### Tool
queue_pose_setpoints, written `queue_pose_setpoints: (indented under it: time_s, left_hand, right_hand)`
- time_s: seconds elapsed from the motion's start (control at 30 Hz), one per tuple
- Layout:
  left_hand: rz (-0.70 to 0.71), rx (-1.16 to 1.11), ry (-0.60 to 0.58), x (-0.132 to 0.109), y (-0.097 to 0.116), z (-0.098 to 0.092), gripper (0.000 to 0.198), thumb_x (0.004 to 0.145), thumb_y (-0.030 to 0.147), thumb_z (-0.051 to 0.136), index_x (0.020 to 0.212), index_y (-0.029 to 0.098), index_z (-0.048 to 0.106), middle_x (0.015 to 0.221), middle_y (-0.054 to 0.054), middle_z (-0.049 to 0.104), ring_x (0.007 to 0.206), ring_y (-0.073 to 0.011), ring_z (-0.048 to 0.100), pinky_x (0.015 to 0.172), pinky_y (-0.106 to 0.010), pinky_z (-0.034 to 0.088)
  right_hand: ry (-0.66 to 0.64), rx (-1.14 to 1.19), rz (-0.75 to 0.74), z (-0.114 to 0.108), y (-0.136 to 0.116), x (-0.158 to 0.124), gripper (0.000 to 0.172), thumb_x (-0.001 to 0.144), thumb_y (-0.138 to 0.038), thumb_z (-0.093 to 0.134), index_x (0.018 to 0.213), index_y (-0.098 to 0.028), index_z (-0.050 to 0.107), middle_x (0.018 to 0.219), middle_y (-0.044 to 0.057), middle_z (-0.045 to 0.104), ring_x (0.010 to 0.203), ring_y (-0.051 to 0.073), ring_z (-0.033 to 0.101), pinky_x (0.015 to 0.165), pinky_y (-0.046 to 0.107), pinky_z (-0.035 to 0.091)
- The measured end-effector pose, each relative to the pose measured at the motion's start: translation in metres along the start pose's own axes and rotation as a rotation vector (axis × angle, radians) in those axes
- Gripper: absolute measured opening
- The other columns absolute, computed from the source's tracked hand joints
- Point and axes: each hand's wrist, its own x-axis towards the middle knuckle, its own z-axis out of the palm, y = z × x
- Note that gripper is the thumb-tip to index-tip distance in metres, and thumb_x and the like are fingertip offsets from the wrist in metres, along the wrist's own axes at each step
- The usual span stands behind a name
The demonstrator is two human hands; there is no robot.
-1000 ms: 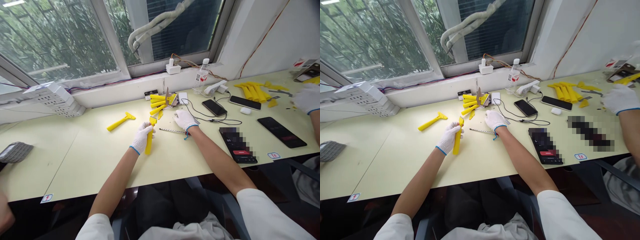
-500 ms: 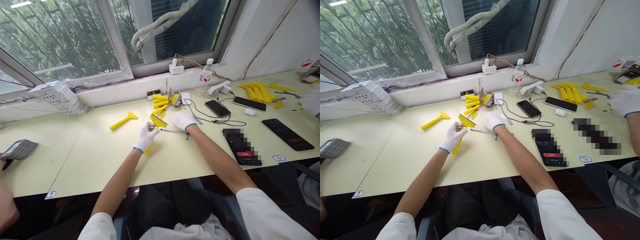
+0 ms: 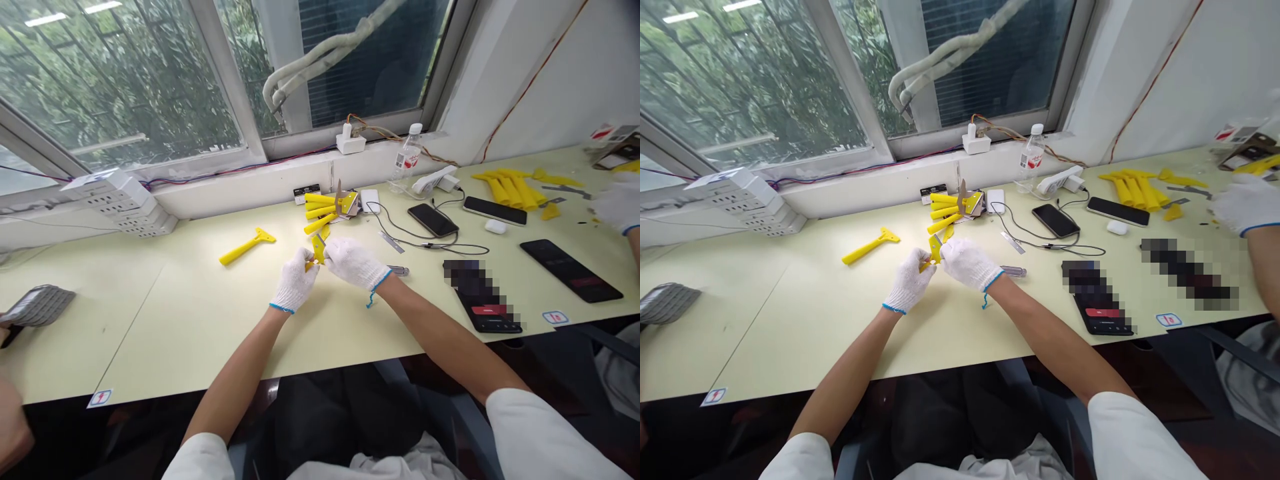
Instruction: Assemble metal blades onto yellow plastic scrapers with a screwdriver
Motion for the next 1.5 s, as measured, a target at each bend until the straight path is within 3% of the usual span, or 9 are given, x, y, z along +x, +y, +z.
queue_pose_setpoints:
  time_s: [0.27,0.53,0.97,1.13,1.23,1.37,1.5]
  left_hand:
    - [-0.002,0.040,0.001,-0.002,0.002,-0.002,0.021,0.092,0.020,0.065,0.109,0.026,0.055,0.106,-0.007,0.077,0.099,-0.0281,0.078,0.084,-0.038,0.058]
    - [0.014,0.045,0.000,-0.004,0.004,-0.002,0.018,0.093,0.023,0.065,0.109,0.026,0.055,0.104,-0.006,0.077,0.096,-0.0279,0.078,0.082,-0.038,0.058]
    - [0.096,0.014,0.035,-0.004,0.002,0.003,0.013,0.093,0.024,0.060,0.104,0.025,0.053,0.098,-0.004,0.076,0.089,-0.0228,0.075,0.077,-0.031,0.054]
    - [0.093,-0.003,0.025,-0.002,-0.002,0.002,0.013,0.095,0.025,0.062,0.105,0.024,0.054,0.097,-0.004,0.076,0.087,-0.0219,0.075,0.079,-0.031,0.056]
    - [0.064,0.048,0.009,-0.003,-0.001,0.003,0.016,0.098,0.023,0.062,0.113,0.024,0.058,0.101,-0.006,0.078,0.092,-0.0255,0.078,0.080,-0.033,0.056]
    - [0.003,0.263,-0.027,-0.007,0.007,0.004,0.036,0.102,0.021,0.062,0.137,0.025,0.060,0.110,-0.011,0.080,0.093,-0.0311,0.079,0.079,-0.037,0.056]
    - [0.104,0.416,-0.054,-0.010,0.012,0.007,0.043,0.102,0.015,0.060,0.142,0.030,0.064,0.122,-0.010,0.079,0.095,-0.0305,0.078,0.077,-0.036,0.054]
  right_hand:
    - [-0.114,-0.080,-0.094,0.008,0.020,-0.001,0.032,0.106,-0.041,0.067,0.106,-0.009,0.069,0.113,0.010,0.067,0.113,0.017,0.064,0.107,0.036,0.055]
    - [-0.102,-0.062,-0.064,0.016,0.026,-0.006,0.029,0.105,-0.037,0.070,0.109,-0.009,0.070,0.119,0.012,0.068,0.120,0.018,0.064,0.111,0.039,0.055]
    - [-0.061,0.150,0.152,0.004,0.015,-0.003,0.033,0.104,-0.040,0.071,0.114,-0.009,0.069,0.113,0.009,0.068,0.105,0.015,0.065,0.098,0.032,0.060]
    - [-0.129,0.288,0.224,-0.003,0.010,-0.006,0.038,0.106,-0.043,0.069,0.122,-0.009,0.069,0.110,0.008,0.070,0.097,0.013,0.067,0.090,0.029,0.062]
    - [-0.170,0.347,0.283,-0.001,0.008,-0.006,0.039,0.108,-0.046,0.066,0.113,-0.008,0.071,0.099,0.006,0.070,0.087,0.010,0.066,0.083,0.025,0.061]
    - [-0.181,0.390,0.385,0.005,0.004,-0.005,0.043,0.108,-0.050,0.064,0.104,-0.007,0.070,0.089,0.003,0.067,0.078,0.008,0.063,0.076,0.022,0.058]
    - [-0.175,0.412,0.478,0.013,0.004,-0.005,0.045,0.109,-0.052,0.064,0.102,-0.007,0.069,0.085,0.003,0.065,0.074,0.007,0.061,0.072,0.020,0.057]
